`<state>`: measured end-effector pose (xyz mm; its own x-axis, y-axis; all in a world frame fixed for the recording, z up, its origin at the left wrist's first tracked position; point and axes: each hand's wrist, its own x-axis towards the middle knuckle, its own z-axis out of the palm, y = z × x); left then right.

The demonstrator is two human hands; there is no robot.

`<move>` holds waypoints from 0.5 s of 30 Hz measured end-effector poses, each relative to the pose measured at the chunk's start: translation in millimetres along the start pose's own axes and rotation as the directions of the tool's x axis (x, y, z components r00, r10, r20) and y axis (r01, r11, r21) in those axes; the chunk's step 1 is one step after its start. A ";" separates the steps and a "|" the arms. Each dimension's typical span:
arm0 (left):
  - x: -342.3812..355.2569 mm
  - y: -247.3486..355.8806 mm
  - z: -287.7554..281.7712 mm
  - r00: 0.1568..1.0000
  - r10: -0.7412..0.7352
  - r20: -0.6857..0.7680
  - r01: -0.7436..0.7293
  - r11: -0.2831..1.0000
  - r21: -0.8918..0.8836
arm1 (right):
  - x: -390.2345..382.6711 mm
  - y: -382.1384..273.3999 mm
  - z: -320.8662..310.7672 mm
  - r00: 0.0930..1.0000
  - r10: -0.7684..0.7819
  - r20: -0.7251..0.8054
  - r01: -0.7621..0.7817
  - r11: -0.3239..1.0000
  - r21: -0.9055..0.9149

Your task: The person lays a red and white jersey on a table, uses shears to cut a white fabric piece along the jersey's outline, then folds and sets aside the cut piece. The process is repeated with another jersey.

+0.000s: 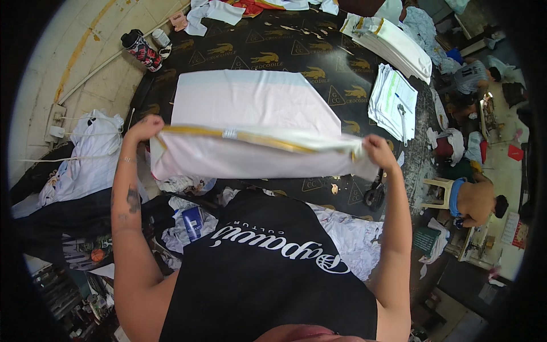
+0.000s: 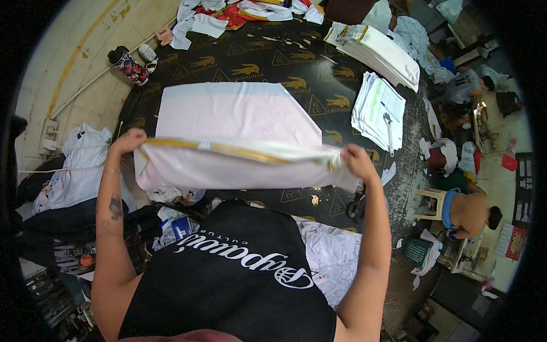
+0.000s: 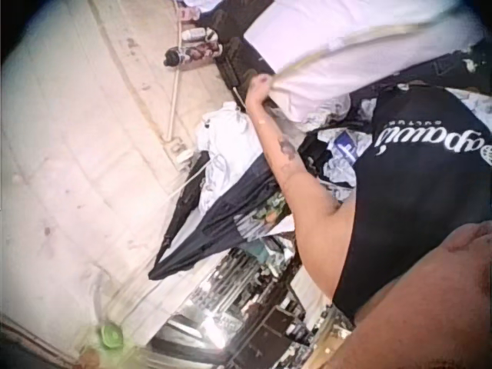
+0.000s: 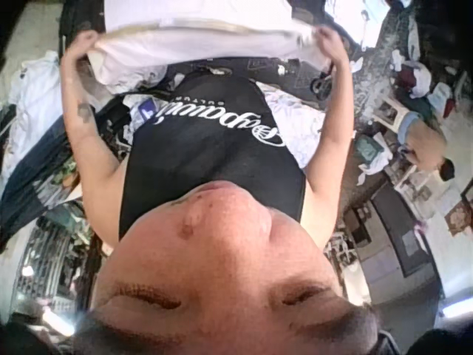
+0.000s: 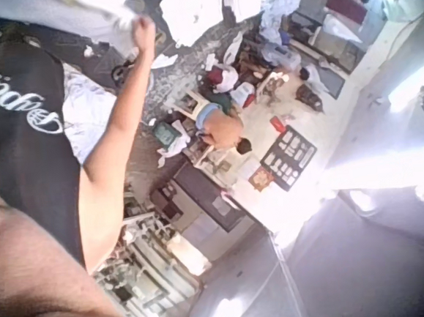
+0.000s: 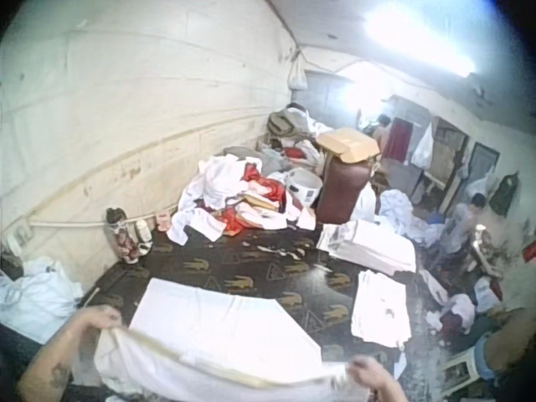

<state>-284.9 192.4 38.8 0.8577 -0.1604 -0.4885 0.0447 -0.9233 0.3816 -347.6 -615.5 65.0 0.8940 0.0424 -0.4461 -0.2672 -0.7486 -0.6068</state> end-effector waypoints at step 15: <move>251.1 249.1 116.5 0.930 0.169 -0.326 -0.137 0.983 0.119 | 39.2 -159.7 272.3 0.829 -0.027 0.559 -0.377 0.711 0.593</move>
<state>-118.1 -118.5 -80.3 0.9724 -0.1913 -0.1339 -0.1344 -0.9274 0.3492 -367.8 -314.1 -34.7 0.5472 0.4253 -0.7209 -0.7402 -0.1561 -0.6540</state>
